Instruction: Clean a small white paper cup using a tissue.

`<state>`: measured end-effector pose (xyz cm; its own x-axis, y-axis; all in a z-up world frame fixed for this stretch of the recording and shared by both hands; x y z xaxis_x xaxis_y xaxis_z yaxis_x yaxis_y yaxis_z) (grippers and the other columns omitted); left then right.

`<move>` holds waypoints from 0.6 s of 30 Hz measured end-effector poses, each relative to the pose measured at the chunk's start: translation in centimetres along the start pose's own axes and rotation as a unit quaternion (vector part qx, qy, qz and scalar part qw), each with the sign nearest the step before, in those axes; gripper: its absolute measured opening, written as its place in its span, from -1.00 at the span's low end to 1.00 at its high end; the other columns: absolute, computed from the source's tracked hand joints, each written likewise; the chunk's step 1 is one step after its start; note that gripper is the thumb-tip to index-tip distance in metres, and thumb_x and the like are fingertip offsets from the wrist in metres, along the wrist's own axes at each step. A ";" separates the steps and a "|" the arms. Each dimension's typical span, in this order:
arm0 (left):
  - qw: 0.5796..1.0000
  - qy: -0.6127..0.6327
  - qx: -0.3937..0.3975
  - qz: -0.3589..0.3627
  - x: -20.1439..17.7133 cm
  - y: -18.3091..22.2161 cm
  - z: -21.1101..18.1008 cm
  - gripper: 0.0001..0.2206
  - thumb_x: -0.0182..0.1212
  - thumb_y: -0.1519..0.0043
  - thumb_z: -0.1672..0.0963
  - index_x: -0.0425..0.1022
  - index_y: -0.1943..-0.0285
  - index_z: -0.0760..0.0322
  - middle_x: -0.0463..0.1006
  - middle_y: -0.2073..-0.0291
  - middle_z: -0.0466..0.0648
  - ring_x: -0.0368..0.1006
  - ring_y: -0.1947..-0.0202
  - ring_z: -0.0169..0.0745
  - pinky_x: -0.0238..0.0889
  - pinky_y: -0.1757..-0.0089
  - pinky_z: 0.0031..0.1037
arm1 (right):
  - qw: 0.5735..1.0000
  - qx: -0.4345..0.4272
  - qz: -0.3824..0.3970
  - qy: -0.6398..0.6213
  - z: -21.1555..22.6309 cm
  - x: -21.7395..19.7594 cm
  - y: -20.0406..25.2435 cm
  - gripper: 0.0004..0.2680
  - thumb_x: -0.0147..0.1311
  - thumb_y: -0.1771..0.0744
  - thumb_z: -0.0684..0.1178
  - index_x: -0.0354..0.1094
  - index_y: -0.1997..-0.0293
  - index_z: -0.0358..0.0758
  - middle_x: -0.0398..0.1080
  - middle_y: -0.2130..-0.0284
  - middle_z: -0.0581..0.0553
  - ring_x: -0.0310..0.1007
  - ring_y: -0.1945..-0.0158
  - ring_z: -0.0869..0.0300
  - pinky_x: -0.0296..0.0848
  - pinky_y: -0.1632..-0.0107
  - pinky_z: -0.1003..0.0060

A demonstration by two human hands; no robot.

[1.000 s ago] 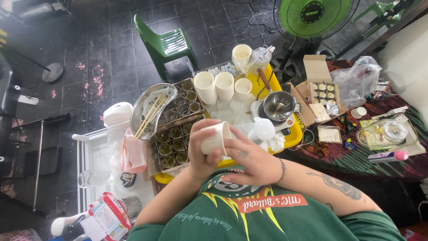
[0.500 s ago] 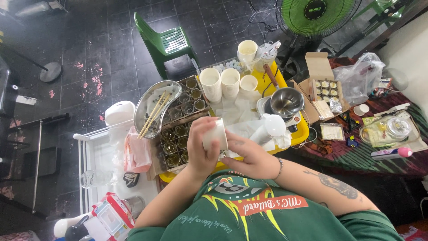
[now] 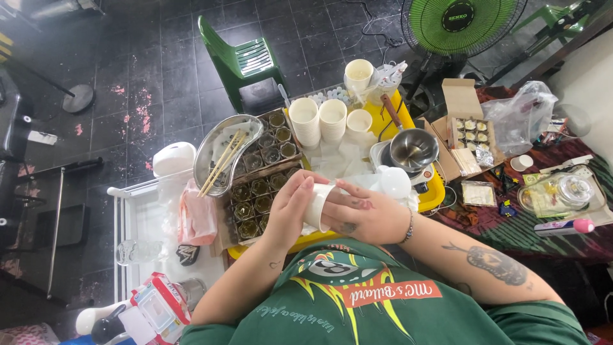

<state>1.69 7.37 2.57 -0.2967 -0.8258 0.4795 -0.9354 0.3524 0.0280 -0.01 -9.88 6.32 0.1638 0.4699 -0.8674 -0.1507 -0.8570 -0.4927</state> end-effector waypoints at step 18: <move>0.991 0.033 0.027 -0.127 -2.0 -1.6 2.4 -0.62 -0.11 -0.43 -0.01 0.41 -0.10 0.41 0.55 0.17 0.00 0.51 0.18 -0.30 0.40 0.15 -0.48 | 0.797 0.537 -0.215 -0.172 -1.8 -0.5 20.4 -0.85 0.24 -0.30 -0.20 0.48 0.07 -0.26 0.55 0.09 -0.14 0.59 0.07 0.10 0.55 0.00 0.28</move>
Point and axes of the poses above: each hand's wrist, its own y-axis away from the middle knuckle, its own x-axis out of the palm, z = x × y, the point moved 4 cm from there along -y, towards the middle knuckle
